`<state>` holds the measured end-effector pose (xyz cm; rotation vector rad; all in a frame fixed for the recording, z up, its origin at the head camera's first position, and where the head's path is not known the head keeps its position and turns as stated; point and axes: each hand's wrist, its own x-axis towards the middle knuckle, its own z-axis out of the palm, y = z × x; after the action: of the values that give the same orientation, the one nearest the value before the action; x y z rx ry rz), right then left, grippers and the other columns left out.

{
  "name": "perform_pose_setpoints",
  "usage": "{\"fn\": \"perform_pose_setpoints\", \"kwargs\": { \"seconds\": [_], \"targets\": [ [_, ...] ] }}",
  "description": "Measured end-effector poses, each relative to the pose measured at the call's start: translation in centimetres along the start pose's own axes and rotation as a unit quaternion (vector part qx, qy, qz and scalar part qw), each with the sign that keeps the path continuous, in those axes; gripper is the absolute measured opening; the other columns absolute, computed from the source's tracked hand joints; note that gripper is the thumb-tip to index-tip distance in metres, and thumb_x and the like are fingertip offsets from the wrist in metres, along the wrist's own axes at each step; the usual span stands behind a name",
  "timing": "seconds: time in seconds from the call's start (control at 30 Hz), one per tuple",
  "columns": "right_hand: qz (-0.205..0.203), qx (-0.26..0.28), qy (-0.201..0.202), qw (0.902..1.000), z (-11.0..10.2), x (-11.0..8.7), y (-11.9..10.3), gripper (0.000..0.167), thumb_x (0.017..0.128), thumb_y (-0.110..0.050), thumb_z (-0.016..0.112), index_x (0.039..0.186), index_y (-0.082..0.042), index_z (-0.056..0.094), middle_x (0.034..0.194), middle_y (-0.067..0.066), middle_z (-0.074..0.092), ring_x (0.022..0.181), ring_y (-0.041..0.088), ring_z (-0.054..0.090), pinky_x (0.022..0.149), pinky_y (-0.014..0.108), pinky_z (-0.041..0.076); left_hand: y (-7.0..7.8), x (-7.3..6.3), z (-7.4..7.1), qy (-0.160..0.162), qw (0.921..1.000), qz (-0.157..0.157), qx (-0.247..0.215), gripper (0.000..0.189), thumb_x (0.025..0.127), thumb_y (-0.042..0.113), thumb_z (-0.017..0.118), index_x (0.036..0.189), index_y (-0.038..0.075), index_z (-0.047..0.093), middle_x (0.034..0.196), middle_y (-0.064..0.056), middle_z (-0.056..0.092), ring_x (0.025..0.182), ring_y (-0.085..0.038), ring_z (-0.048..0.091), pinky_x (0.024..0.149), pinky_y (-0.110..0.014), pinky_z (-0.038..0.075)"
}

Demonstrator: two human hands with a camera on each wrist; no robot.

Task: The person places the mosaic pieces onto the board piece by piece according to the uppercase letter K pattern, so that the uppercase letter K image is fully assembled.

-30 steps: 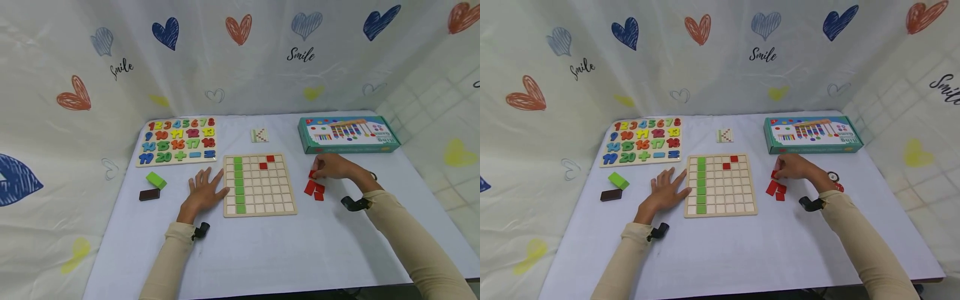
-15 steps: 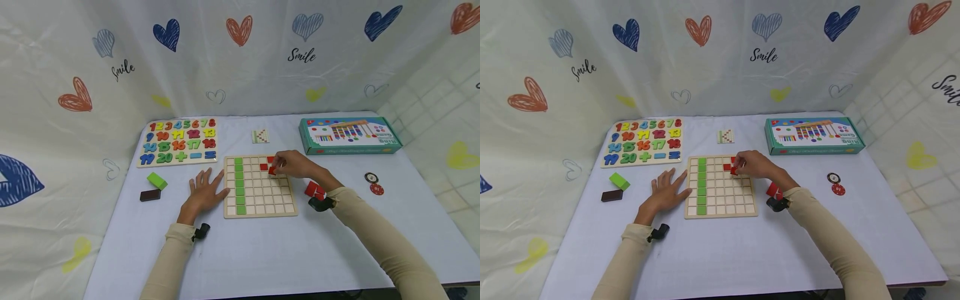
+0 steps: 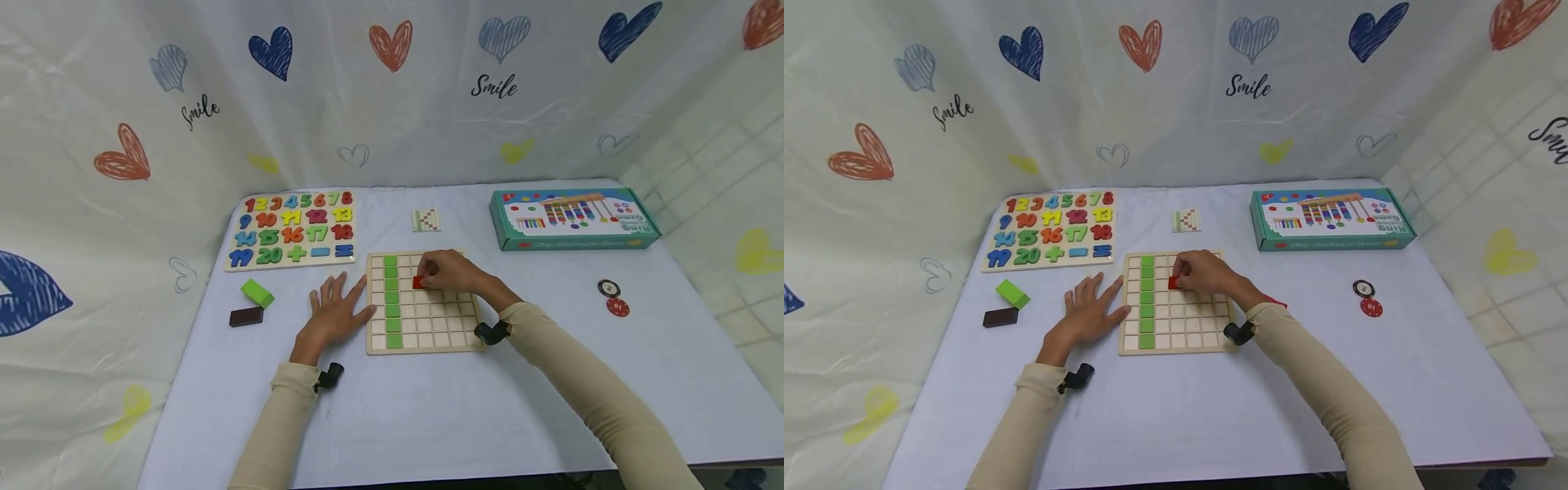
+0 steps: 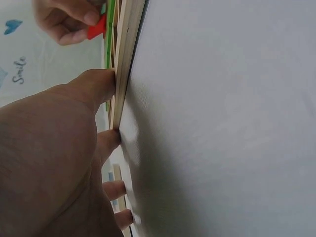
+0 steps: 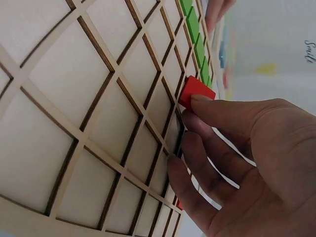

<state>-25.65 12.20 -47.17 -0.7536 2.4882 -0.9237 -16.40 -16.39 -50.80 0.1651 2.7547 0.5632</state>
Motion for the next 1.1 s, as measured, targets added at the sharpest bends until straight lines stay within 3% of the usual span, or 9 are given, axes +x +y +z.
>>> {"fn": "perform_pose_setpoints", "kwargs": {
  "seconds": [0.27, 0.7, 0.97, 1.1],
  "targets": [
    [-0.003, 0.004, -0.01, 0.9999, -0.2, 0.3, 0.2, 0.008, 0.098, -0.008, 0.072, 0.105, -0.006, 0.074, 0.098, 0.005, 0.074, 0.089, 0.019, 0.067, 0.082, 0.037, 0.055, 0.0, 0.0, -0.2, -0.001, 1.0, -0.002, -0.001, 0.078, 0.106, 0.058, 0.053, 0.171, 0.03, 0.02, 0.177, -0.019, 0.005, 0.161, -0.043, -0.003, 0.123, -0.074, -0.001],
    [0.034, -0.016, 0.023, 0.9991, 0.5, -0.1, 0.0, 0.01, 0.101, -0.012, 0.07, 0.108, -0.008, 0.075, 0.101, 0.004, 0.075, 0.089, 0.02, 0.063, 0.082, 0.038, 0.053, 0.1, 0.0, -0.2, -0.002, 1.0, -0.002, -0.003, 0.078, 0.106, 0.058, 0.054, 0.171, 0.029, 0.022, 0.177, -0.019, 0.006, 0.161, -0.044, -0.002, 0.123, -0.074, -0.001],
    [0.013, -0.033, 0.041, 0.9985, -1.1, -1.6, -0.1, 0.012, 0.1, -0.017, 0.073, 0.109, -0.008, 0.076, 0.101, 0.004, 0.076, 0.094, 0.022, 0.069, 0.086, 0.044, 0.056, 0.1, 0.0, -0.1, 0.003, 1.0, 0.001, 0.002, 0.079, 0.106, 0.057, 0.055, 0.171, 0.029, 0.022, 0.176, -0.019, 0.007, 0.161, -0.045, -0.001, 0.123, -0.074, 0.0],
    [0.022, -0.053, 0.044, 0.9974, -2.7, -2.9, 0.6, 0.016, 0.1, -0.017, 0.073, 0.112, -0.007, 0.075, 0.104, 0.005, 0.076, 0.098, 0.026, 0.069, 0.088, 0.046, 0.056, 0.0, -0.1, 0.0, 0.004, 1.0, 0.001, 0.0, 0.078, 0.106, 0.057, 0.054, 0.171, 0.029, 0.022, 0.176, -0.019, 0.007, 0.161, -0.045, -0.002, 0.122, -0.075, 0.0]
  ]
}}
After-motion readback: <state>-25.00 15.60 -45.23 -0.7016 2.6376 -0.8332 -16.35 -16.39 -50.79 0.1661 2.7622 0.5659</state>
